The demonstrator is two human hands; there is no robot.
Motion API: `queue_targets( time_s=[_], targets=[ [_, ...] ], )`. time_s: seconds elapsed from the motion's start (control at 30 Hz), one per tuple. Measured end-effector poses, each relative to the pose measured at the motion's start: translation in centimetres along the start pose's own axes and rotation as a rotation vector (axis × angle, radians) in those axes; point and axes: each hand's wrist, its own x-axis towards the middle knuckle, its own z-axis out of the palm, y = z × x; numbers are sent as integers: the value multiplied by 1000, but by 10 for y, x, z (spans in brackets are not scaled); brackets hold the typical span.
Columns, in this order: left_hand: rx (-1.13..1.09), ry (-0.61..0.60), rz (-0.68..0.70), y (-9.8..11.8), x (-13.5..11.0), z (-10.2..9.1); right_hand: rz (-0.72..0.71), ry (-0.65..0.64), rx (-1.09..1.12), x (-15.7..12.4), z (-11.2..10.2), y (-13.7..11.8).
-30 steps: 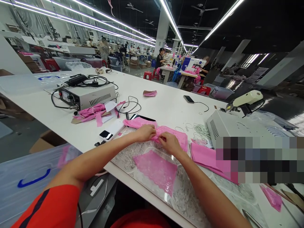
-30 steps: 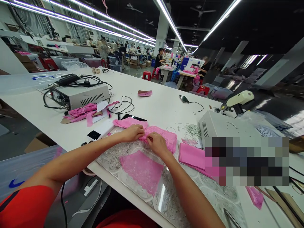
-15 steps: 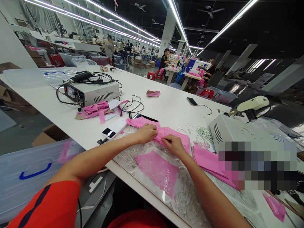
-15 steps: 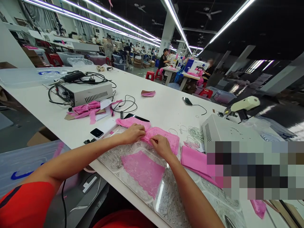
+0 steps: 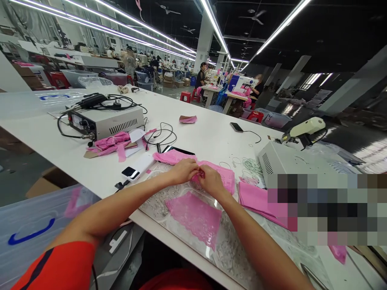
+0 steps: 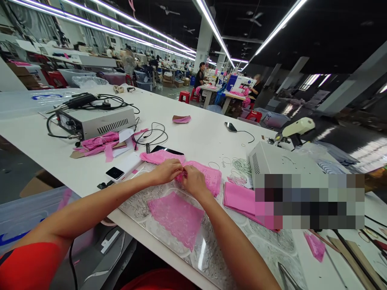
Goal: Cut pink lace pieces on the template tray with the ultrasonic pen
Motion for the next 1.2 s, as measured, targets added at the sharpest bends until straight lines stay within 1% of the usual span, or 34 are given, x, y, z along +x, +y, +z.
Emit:
queue_targets(
  time_s=[0.17,0.27,0.33,0.4,0.47,0.6,0.67,0.73,0.8,0.87,0.93,1.0,1.07,1.13,1.2],
  targets=[
    [-27,51,-30,4,-10,11,55,48,77,7,-1,6],
    [-10,59,-60,4,-16,16,90,88,131,6,-11,10],
    [7,77,-101,9,-16,16,125,128,160,4,-20,12],
    [23,106,-147,20,-13,14,163,170,182,2,-31,12],
    [50,121,-194,37,-7,13,194,205,196,0,-40,12],
    [123,83,-305,72,16,19,234,285,200,-8,-59,10],
    [139,71,-326,84,29,25,255,348,187,-18,-71,11],
    [146,68,-296,92,39,29,283,425,162,-34,-87,15],
    [147,54,-217,99,42,32,327,495,100,-60,-103,23],
    [138,28,-111,107,38,35,397,508,-44,-93,-117,31],
    [121,-4,36,116,29,39,484,428,-259,-129,-125,39],
    [113,-22,214,124,16,44,545,272,-460,-162,-128,43],
    [106,-39,381,132,3,50,575,105,-594,-189,-128,45],
    [83,-86,480,139,-7,53,579,-41,-674,-209,-127,45],
    [38,-165,522,145,-12,54,574,-161,-720,-221,-129,44]
  ],
)
